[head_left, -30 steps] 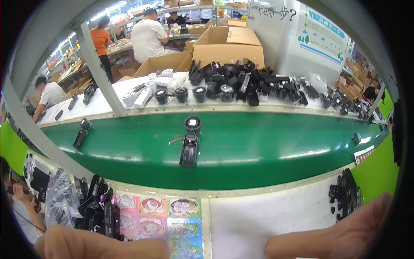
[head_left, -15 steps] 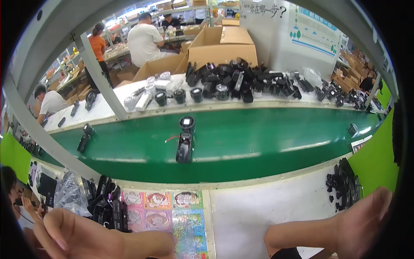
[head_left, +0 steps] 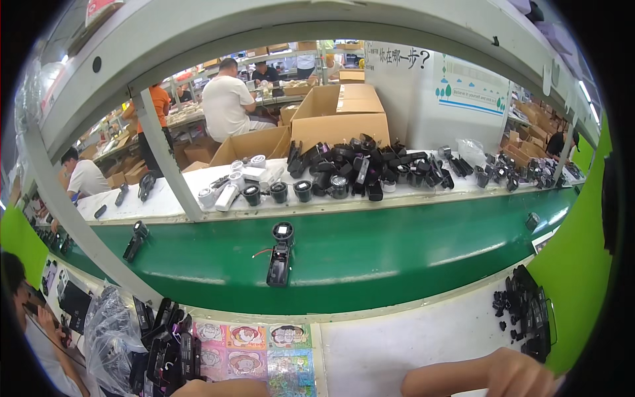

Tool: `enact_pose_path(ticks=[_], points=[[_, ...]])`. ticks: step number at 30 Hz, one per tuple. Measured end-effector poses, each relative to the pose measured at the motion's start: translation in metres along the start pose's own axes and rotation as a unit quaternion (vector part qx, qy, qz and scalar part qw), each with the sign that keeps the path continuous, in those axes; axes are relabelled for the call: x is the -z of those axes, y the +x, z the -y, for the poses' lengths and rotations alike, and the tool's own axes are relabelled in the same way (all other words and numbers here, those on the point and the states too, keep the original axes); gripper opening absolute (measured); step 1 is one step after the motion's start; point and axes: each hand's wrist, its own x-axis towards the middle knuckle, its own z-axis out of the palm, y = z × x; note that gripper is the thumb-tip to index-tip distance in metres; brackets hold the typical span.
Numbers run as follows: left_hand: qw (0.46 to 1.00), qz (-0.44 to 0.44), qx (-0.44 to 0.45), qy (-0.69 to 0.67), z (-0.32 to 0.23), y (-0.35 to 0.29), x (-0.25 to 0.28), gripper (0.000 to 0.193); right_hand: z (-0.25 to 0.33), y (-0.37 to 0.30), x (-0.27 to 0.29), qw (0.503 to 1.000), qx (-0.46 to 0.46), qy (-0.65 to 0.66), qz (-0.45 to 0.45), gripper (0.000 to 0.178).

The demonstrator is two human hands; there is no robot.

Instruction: Assemble electronic fan components by connecting wires and fitting housing pieces together.

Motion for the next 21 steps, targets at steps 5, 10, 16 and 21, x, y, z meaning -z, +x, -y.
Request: enact_pose_path(ticks=[5,10,16,21], points=[[0.967,0.164,0.151,-0.126,-0.013,-0.001,-0.008,0.027,-0.026,-0.002,-0.003,0.905,-0.03,0.159,0.393,0.013],[0.945,0.228,0.083,-0.221,0.005,-0.001,-0.01,0.023,-0.021,-0.01,-0.025,0.896,-0.029,0.151,0.416,0.018],[0.954,0.183,0.089,-0.219,0.006,-0.004,-0.02,0.025,-0.021,-0.003,-0.024,0.919,-0.036,0.155,0.359,0.018],[0.958,0.168,0.082,-0.217,0.011,0.001,-0.016,0.026,-0.022,-0.005,-0.026,0.937,-0.026,0.168,0.305,0.019]])
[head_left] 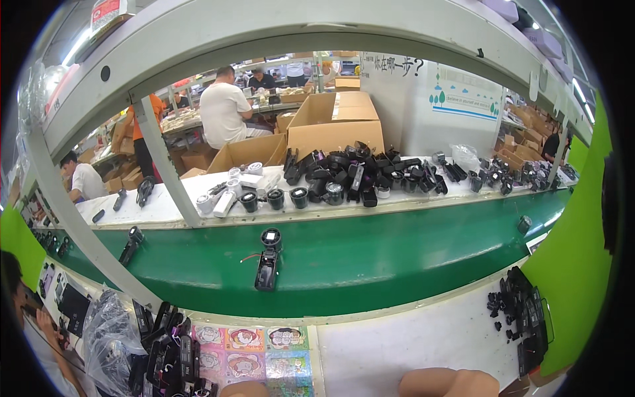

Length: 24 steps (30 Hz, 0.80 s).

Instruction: Assemble electronic fan components by connecting wires and fitting housing pieces together.

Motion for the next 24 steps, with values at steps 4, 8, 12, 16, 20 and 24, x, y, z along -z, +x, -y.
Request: enact_pose_path(ticks=[4,8,12,16,20,24], points=[[1.0,0.006,0.002,-0.004,0.001,-0.005,0.0,0.024,0.001,-0.002,0.001,1.0,-0.021,0.012,-0.015,0.018],[1.0,-0.002,0.011,-0.028,0.002,-0.007,-0.001,0.023,0.002,-0.004,-0.001,0.999,-0.02,0.027,-0.026,0.018],[1.0,0.007,-0.017,-0.007,0.002,-0.008,-0.001,0.024,0.0,-0.005,-0.003,0.998,-0.016,0.044,-0.037,0.017],[0.999,-0.004,-0.005,-0.041,0.004,-0.012,-0.006,0.025,0.002,-0.008,-0.005,0.997,-0.012,0.057,-0.045,0.017],[1.0,0.0,-0.025,-0.018,0.005,-0.009,-0.006,0.025,0.002,-0.009,-0.008,0.996,-0.009,0.07,-0.055,0.017],[1.0,-0.004,-0.021,-0.011,0.006,-0.006,-0.003,0.027,0.002,-0.011,-0.009,0.995,-0.006,0.082,-0.062,0.017]])
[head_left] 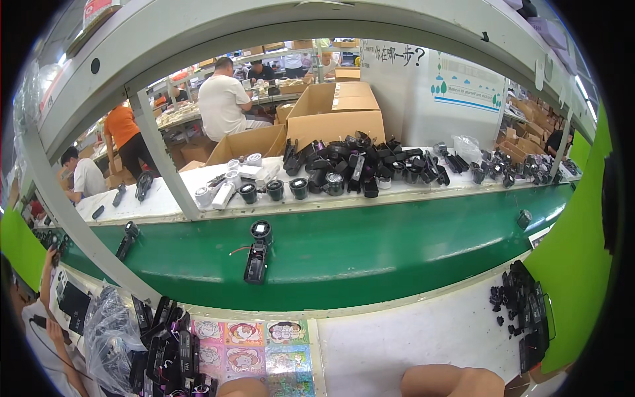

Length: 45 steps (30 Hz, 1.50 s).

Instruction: Assemble electronic fan components by connecting wires and fitting housing pieces together.

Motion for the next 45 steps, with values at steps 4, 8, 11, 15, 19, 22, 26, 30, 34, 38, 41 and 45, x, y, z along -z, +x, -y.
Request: enact_pose_path(ticks=[4,8,11,15,19,22,26,30,34,38,41,45], points=[[0.997,-0.045,0.027,0.05,-0.003,0.009,0.01,0.03,0.001,-0.002,0.0,1.0,0.001,0.014,-0.009,0.016],[0.994,-0.106,0.01,0.036,-0.001,0.005,0.012,0.031,-0.002,0.0,0.001,0.999,0.012,0.019,-0.039,0.015],[0.992,-0.103,0.01,0.076,-0.004,0.004,0.02,0.028,-0.004,0.004,0.006,0.999,0.031,0.008,-0.008,0.016],[0.979,-0.171,0.009,0.115,-0.007,0.002,0.022,0.022,-0.003,0.003,0.001,0.997,-0.004,0.047,-0.06,0.016],[0.973,-0.187,0.031,0.133,-0.009,0.004,0.027,0.019,-0.004,0.002,0.001,0.999,0.009,0.019,-0.024,0.015],[0.98,-0.179,0.017,0.09,-0.004,0.003,0.028,0.017,-0.005,0.006,0.003,0.998,0.014,0.033,-0.051,0.015],[0.98,-0.174,0.02,0.097,-0.005,0.003,0.029,0.015,-0.001,0.009,0.01,1.0,0.015,-0.013,0.0,0.016],[0.981,-0.161,0.025,0.101,-0.003,0.004,0.029,0.016,-0.002,0.0,0.0,0.997,-0.002,0.046,-0.055,0.017],[0.982,-0.156,0.032,0.098,-0.002,0.005,0.03,0.019,0.0,0.003,0.006,1.0,0.01,0.022,-0.008,0.017],[0.977,-0.172,0.036,0.121,-0.001,0.006,0.028,0.019,0.001,0.004,0.006,0.999,0.014,0.018,-0.023,0.016],[0.979,-0.161,0.04,0.119,-0.001,0.005,0.03,0.019,0.003,0.006,0.014,0.998,0.011,-0.038,0.042,0.015],[0.979,-0.16,0.035,0.121,-0.001,0.003,0.029,0.02,0.0,-0.003,-0.001,0.996,-0.029,0.065,-0.05,0.018]])
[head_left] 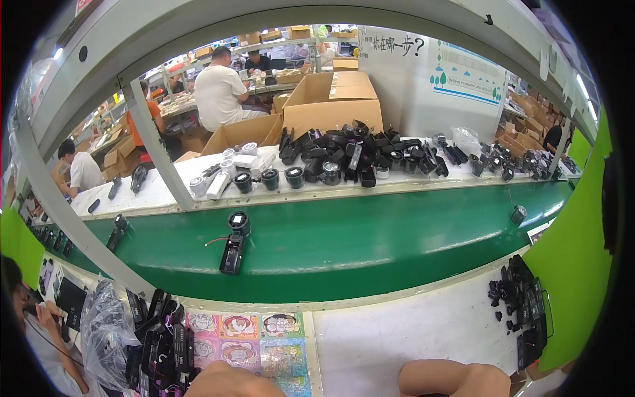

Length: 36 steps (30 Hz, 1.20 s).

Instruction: Assemble electronic fan components by connecting wires and fitting housing pieces together.

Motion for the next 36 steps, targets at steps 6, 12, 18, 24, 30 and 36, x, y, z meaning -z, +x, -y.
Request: enact_pose_path(ticks=[6,12,18,24,30,36], points=[[1.0,0.01,0.0,-0.029,0.002,0.001,0.001,0.018,0.002,0.002,0.007,0.992,0.017,-0.066,0.11,0.019],[0.999,0.014,0.001,-0.031,0.003,0.001,0.0,0.018,0.002,-0.003,0.001,0.998,0.027,-0.03,0.047,0.017],[0.999,0.014,0.004,-0.031,0.005,0.002,0.0,0.019,0.002,-0.006,0.0,0.998,0.027,-0.04,0.052,0.019],[0.999,0.022,0.006,-0.034,0.002,0.002,0.0,0.021,0.003,-0.002,0.004,0.995,0.009,-0.048,0.085,0.022],[0.999,0.021,0.003,-0.041,0.003,0.003,-0.001,0.024,0.004,0.001,0.008,0.986,0.023,-0.095,0.136,0.026],[0.999,0.023,0.004,-0.04,0.004,0.003,-0.001,0.024,0.003,-0.003,0.006,0.985,0.014,-0.095,0.141,0.029]])
